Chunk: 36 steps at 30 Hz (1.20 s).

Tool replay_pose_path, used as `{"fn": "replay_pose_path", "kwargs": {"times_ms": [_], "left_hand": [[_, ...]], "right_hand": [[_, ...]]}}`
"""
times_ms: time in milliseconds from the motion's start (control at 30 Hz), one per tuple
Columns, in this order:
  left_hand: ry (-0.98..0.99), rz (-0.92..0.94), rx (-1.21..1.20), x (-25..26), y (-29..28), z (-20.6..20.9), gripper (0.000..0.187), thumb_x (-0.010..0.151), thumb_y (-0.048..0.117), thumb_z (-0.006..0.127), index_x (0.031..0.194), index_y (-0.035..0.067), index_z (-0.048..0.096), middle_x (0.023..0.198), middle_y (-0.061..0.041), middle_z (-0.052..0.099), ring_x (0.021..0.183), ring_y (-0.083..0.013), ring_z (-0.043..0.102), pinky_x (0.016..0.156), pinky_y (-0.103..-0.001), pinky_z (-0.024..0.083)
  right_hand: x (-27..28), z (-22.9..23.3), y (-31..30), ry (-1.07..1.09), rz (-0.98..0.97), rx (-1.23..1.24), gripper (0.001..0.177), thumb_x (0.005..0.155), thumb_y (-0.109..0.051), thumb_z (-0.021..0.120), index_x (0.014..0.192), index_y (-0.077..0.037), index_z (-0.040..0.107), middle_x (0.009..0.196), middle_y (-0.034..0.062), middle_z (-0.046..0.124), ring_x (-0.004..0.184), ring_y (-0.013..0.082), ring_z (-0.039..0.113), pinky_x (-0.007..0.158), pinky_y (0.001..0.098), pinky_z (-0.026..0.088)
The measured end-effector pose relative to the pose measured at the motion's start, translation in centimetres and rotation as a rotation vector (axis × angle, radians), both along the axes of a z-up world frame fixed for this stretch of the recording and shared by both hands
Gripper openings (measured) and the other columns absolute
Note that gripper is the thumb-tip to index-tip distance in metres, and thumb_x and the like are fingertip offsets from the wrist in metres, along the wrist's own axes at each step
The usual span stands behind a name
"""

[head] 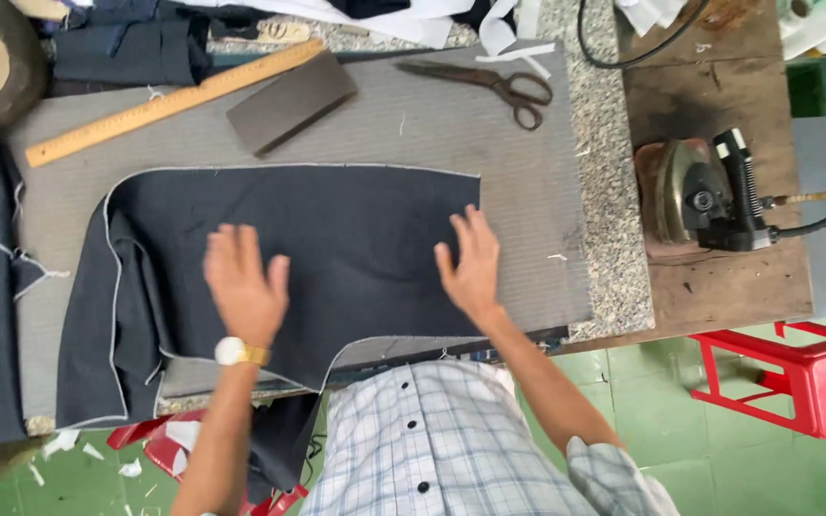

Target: The person irons a dark fabric piece on a worktable, then cuts a small strip from its edge with shears. They place a white strip along the edge, press it with the iron, flip the fabric, and iron the other side. The person folds the fabric and sets it aside, then repeats the process on another fabric piece.

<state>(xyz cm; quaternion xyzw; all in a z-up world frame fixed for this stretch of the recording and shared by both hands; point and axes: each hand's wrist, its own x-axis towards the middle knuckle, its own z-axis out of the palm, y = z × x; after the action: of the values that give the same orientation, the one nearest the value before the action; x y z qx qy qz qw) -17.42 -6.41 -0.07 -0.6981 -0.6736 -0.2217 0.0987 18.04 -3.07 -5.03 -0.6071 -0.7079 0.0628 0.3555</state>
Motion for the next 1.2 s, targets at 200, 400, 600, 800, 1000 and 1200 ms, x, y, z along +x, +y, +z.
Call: {"fn": "replay_pose_path", "kwargs": {"times_ms": [200, 400, 600, 800, 1000, 1200], "left_hand": [[-0.081, -0.080, -0.046, 7.2, 1.7, -2.9, 0.062, 0.100, 0.032, 0.066, 0.150, -0.002, 0.051, 0.153, -0.029, 0.048, 0.143, -0.0450, 0.044, 0.117, -0.055, 0.032], [-0.098, -0.151, -0.015, 9.9, 6.6, -4.0, 0.060, 0.105, 0.032, 0.057, 0.151, -0.006, 0.046, 0.154, -0.029, 0.047, 0.147, -0.0430, 0.039, 0.120, -0.053, 0.029], [0.043, -0.088, -0.236, 9.0, 7.8, -6.6, 0.072, 0.103, 0.056, 0.048, 0.153, 0.004, 0.049, 0.163, -0.022, 0.040, 0.154, -0.0381, 0.031, 0.127, -0.055, 0.018], [0.069, -0.028, -0.347, 9.1, 7.8, -6.5, 0.072, 0.104, 0.059, 0.043, 0.156, 0.009, 0.046, 0.166, -0.018, 0.036, 0.155, -0.0344, 0.028, 0.128, -0.053, 0.014], [0.057, 0.020, -0.520, 9.0, 7.9, -6.5, 0.076, 0.103, 0.064, 0.034, 0.160, 0.014, 0.036, 0.171, -0.014, 0.026, 0.159, -0.0303, 0.017, 0.130, -0.051, 0.007], [0.067, 0.023, -0.570, 9.0, 7.9, -6.6, 0.077, 0.104, 0.067, 0.028, 0.161, 0.016, 0.033, 0.172, -0.013, 0.022, 0.160, -0.0287, 0.013, 0.130, -0.051, 0.003]], "right_hand": [[-1.2, -1.0, 1.9, -0.114, 0.170, -0.045, 0.054, 0.101, -0.036, 0.058, 0.147, -0.009, 0.054, 0.161, 0.0238, 0.038, 0.150, 0.0401, 0.034, 0.120, 0.0515, 0.028], [0.0, -1.7, 7.8, -0.269, 0.357, -0.069, 0.064, 0.105, -0.054, 0.043, 0.156, -0.015, 0.044, 0.167, 0.0179, 0.030, 0.155, 0.0382, 0.025, 0.125, 0.0528, 0.020], [4.5, -3.7, 12.5, -0.320, 0.384, -0.251, 0.063, 0.104, -0.056, 0.044, 0.154, -0.018, 0.045, 0.165, 0.0189, 0.032, 0.151, 0.0397, 0.032, 0.122, 0.0597, 0.018], [13.4, -5.6, 24.8, -0.301, -0.104, 0.136, 0.025, 0.093, -0.033, 0.069, 0.114, -0.020, 0.062, 0.108, 0.0021, 0.054, 0.100, 0.0261, 0.057, 0.083, 0.0440, 0.045], [16.5, -7.4, 31.1, -0.290, -0.111, -0.038, 0.036, 0.087, -0.036, 0.085, 0.113, -0.018, 0.069, 0.104, 0.0021, 0.057, 0.092, 0.0240, 0.071, 0.078, 0.0354, 0.057], [17.2, -2.9, 32.5, -0.142, -0.022, -0.225, 0.008, 0.093, -0.023, 0.078, 0.092, -0.015, 0.076, 0.083, 0.0054, 0.067, 0.079, 0.0290, 0.073, 0.066, 0.0456, 0.060]]}}
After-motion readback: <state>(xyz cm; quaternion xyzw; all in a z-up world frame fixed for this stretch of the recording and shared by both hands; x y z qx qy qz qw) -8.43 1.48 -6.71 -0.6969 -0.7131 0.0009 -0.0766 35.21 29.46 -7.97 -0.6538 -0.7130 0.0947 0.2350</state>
